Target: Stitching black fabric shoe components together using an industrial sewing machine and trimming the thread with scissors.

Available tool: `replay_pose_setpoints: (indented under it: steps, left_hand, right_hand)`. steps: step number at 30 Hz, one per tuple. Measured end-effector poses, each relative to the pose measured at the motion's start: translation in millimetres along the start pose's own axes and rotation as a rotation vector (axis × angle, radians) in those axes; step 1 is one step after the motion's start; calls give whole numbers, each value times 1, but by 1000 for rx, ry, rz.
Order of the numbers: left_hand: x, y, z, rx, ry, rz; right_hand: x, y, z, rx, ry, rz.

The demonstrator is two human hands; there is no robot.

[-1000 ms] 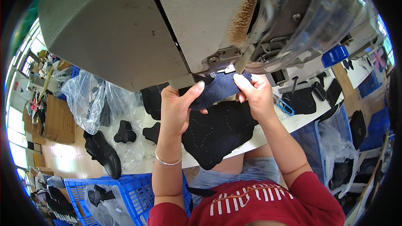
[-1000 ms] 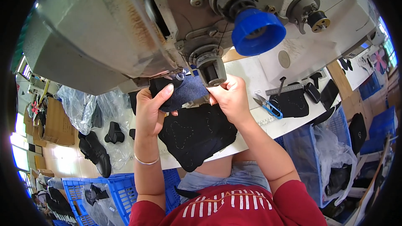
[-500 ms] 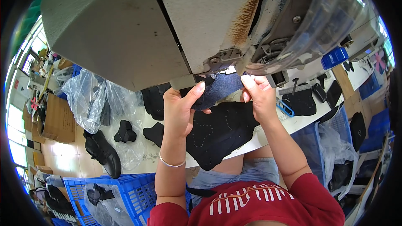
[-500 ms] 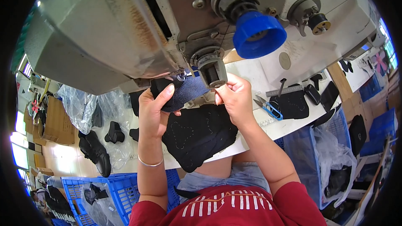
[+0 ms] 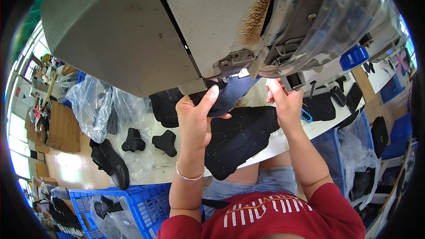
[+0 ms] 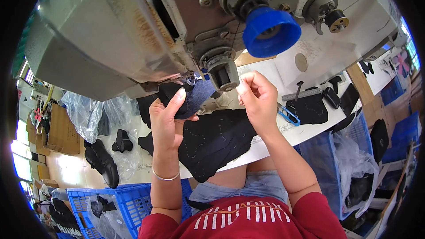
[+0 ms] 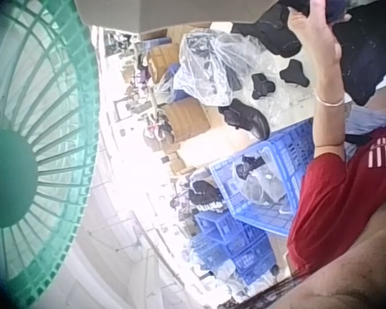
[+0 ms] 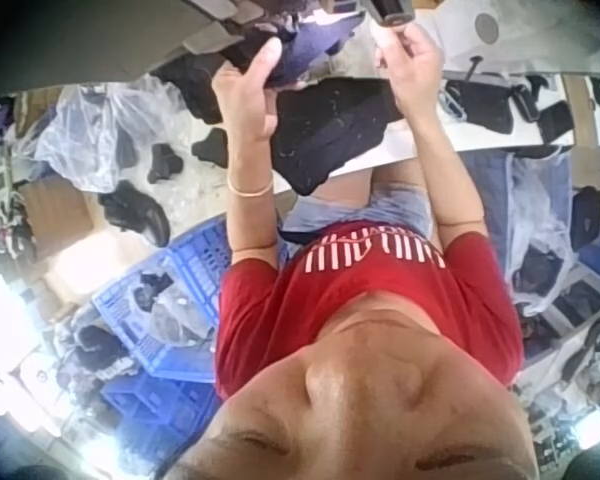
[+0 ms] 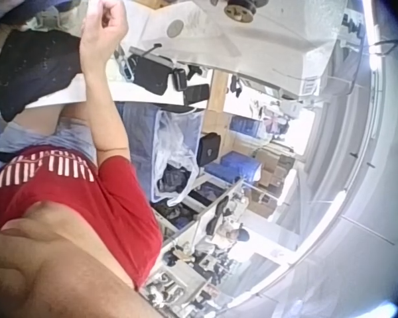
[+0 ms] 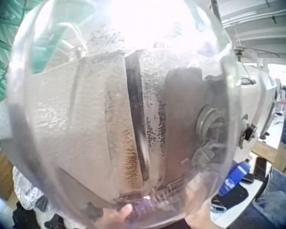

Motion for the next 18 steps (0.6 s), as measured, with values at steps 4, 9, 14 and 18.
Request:
replay_pose_setpoints:
  steps: [4, 9, 14, 18]
  left_hand:
    - [1, 1, -3, 17, -6, 28]
    - [-13, -9, -3, 71, -103, -41]
    - [6, -4, -7, 63, -75, -46]
    - [48, 6, -5, 198, -123, 230]
  right_hand:
    - [-10, 4, 10, -38, -80, -12]
    - [-8, 27, 23, -179, -203, 92]
    - [-16, -11, 17, -157, -2, 58]
    - [-13, -26, 14, -77, -79, 224]
Point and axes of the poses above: each hand's wrist, its own z-axis towards the middle knuckle, its own x-axis out of the back of the hand, y = z × x, the point moved 10 cm from there along z, towards the middle knuckle, and after that the axes turned 1 degree about x, right-handed, at the moved point
